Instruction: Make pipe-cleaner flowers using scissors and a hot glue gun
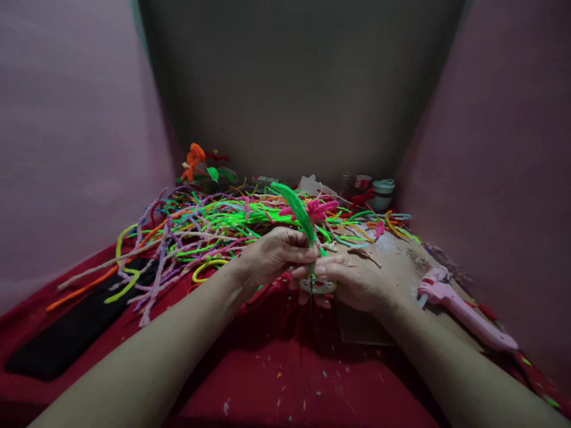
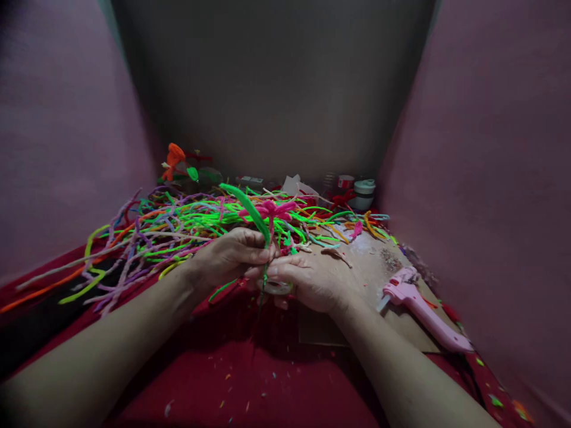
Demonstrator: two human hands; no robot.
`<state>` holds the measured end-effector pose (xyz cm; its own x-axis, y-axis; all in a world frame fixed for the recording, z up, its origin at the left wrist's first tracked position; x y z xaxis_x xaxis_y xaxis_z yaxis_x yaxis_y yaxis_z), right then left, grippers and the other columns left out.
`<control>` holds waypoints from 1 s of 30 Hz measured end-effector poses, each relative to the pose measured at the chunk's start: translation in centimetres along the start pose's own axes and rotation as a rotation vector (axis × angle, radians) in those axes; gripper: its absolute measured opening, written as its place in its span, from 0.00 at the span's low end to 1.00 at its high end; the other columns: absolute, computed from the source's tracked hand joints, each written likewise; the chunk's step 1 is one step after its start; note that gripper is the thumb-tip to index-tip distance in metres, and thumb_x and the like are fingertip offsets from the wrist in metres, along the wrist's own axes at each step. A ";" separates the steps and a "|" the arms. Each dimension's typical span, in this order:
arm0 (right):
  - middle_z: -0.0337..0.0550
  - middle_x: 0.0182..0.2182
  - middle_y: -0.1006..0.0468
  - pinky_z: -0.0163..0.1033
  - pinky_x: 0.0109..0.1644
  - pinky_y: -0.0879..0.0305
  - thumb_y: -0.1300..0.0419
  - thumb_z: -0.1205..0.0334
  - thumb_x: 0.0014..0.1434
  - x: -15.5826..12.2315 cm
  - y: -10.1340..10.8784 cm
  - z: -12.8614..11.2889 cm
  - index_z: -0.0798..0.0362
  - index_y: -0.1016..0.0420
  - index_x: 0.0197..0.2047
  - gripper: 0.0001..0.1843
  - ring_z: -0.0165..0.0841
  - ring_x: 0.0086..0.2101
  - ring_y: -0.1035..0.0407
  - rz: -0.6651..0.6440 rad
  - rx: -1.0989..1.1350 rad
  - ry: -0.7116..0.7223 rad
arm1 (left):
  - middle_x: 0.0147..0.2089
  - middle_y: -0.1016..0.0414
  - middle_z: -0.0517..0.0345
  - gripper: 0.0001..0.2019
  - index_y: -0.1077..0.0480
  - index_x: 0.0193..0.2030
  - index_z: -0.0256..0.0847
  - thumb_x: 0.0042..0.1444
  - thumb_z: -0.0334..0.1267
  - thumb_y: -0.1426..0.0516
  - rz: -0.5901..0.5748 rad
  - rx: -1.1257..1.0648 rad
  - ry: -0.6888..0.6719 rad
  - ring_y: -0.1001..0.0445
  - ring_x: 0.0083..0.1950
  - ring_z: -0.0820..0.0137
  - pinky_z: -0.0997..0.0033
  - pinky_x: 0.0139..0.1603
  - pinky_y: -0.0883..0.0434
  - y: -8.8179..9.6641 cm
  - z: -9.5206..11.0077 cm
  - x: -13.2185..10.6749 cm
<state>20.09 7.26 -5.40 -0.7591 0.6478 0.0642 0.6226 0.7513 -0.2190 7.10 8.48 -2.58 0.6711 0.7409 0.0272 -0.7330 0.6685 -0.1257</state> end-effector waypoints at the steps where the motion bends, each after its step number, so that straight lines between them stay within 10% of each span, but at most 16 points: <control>1: 0.46 0.29 0.24 0.32 0.24 0.41 0.47 0.62 0.55 0.0 -0.1 0.0 0.59 0.23 0.39 0.14 0.27 0.22 0.37 -0.029 0.017 0.009 | 0.15 0.37 0.64 0.09 0.32 0.26 0.35 0.49 0.39 0.40 -0.006 -0.034 -0.004 0.36 0.16 0.76 0.76 0.18 0.37 0.0 -0.1 0.0; 8: 0.46 0.27 0.24 0.32 0.22 0.45 0.48 0.60 0.57 0.2 0.3 0.3 0.57 0.23 0.40 0.16 0.28 0.23 0.37 0.050 -0.043 0.066 | 0.16 0.37 0.64 0.08 0.31 0.32 0.35 0.51 0.38 0.43 -0.002 -0.111 -0.006 0.34 0.16 0.73 0.76 0.16 0.39 -0.3 -0.1 0.0; 18: 0.35 0.18 0.36 0.32 0.23 0.47 0.47 0.62 0.54 0.3 0.5 -0.6 0.54 0.33 0.19 0.14 0.25 0.20 0.44 0.325 -0.358 0.110 | 0.19 0.34 0.64 0.10 0.33 0.21 0.33 0.45 0.36 0.38 0.356 0.141 -0.078 0.37 0.20 0.80 0.78 0.23 0.40 0.0 0.8 0.4; 30: 0.45 0.25 0.25 0.32 0.22 0.44 0.44 0.59 0.52 0.2 -0.1 0.1 0.59 0.22 0.34 0.14 0.28 0.21 0.36 0.036 0.007 0.033 | 0.12 0.39 0.63 0.14 0.36 0.20 0.35 0.50 0.42 0.42 0.058 -0.092 0.096 0.36 0.13 0.73 0.74 0.16 0.38 -0.4 0.0 0.0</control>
<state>19.84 7.34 -5.42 -0.7291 0.6786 0.0885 0.6481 0.7263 -0.2289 7.40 8.27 -2.51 0.6383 0.7660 -0.0769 -0.7608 0.6124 -0.2150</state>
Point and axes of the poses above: each hand's wrist, its own x-axis towards the middle knuckle, its own y-axis out of the back of the hand, z = x × y, the point moved 3 cm from there along x, towards the middle knuckle
